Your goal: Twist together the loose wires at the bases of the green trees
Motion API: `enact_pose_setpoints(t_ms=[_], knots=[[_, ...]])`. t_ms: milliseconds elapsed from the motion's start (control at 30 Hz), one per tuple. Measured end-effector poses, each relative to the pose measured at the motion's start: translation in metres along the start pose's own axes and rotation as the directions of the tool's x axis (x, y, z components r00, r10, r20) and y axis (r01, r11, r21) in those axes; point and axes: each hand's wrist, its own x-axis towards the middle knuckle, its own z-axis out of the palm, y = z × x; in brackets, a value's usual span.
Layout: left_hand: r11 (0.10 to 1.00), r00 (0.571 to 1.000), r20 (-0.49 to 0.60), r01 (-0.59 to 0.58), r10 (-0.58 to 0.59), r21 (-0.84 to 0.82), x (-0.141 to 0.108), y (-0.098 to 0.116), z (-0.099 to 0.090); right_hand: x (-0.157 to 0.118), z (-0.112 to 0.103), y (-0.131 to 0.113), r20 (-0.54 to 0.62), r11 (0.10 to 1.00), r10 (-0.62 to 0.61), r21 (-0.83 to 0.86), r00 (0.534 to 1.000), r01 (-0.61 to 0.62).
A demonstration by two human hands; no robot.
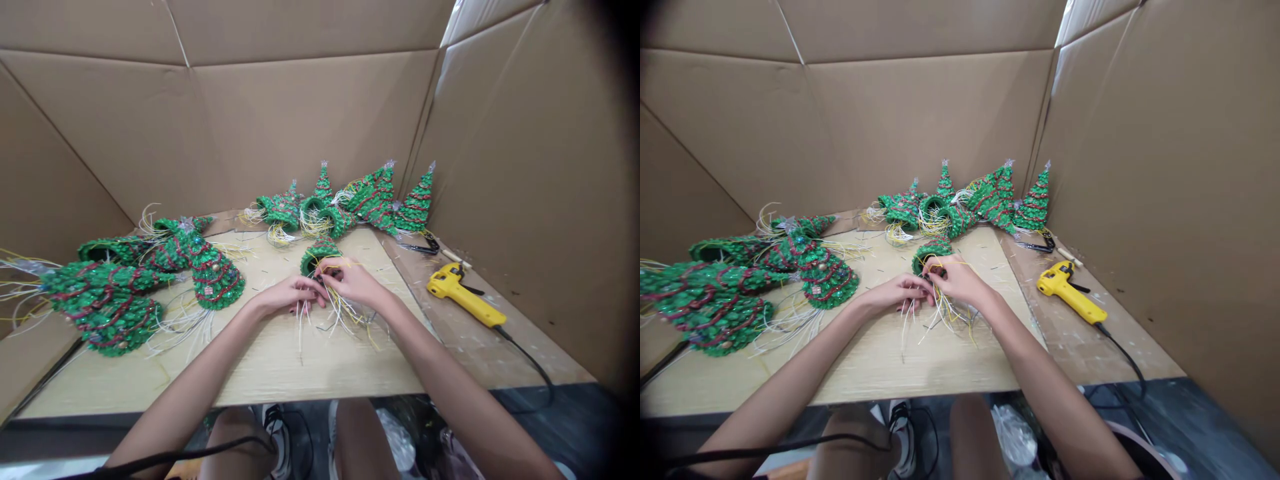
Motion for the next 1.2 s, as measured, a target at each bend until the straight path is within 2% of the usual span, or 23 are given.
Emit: enact_pose_setpoints(t_ms=[167,333,567,700,1000,1200], knots=[[0.995,1.0,0.018,0.018,-0.017,-0.099,0.0,-0.004,-0.003,0.0,0.0,0.001,0.003,1.0,0.009,-0.01,1.0,-0.009],[0.994,0.997,0.08,0.003,0.006,-0.109,-0.002,-0.001,-0.003,0.0,0.0,0.0,0.0,1.0,-0.003,0.003,1.0,0.003],[0.988,0.995,0.098,0.006,0.009,-0.156,-0.002,0.002,-0.002,0.0,0.001,0.002,-0.003,1.0,-0.01,-0.005,1.0,0.01],[0.993,0.993,0.116,0.004,0.01,-0.118,-0.002,0.001,0.0,0.001,0.001,0.001,-0.008,1.0,-0.022,0.001,1.0,0.022],[0.992,0.988,0.155,0.003,-0.022,0.122,-0.003,0.005,0.002,0.001,0.001,0.001,-0.003,1.0,-0.022,-0.009,1.0,0.022],[0.974,0.989,0.128,-0.1,0.074,0.204,-0.001,0.008,0.01,0.002,0.003,0.003,-0.025,0.999,-0.035,-0.005,0.999,0.035]])
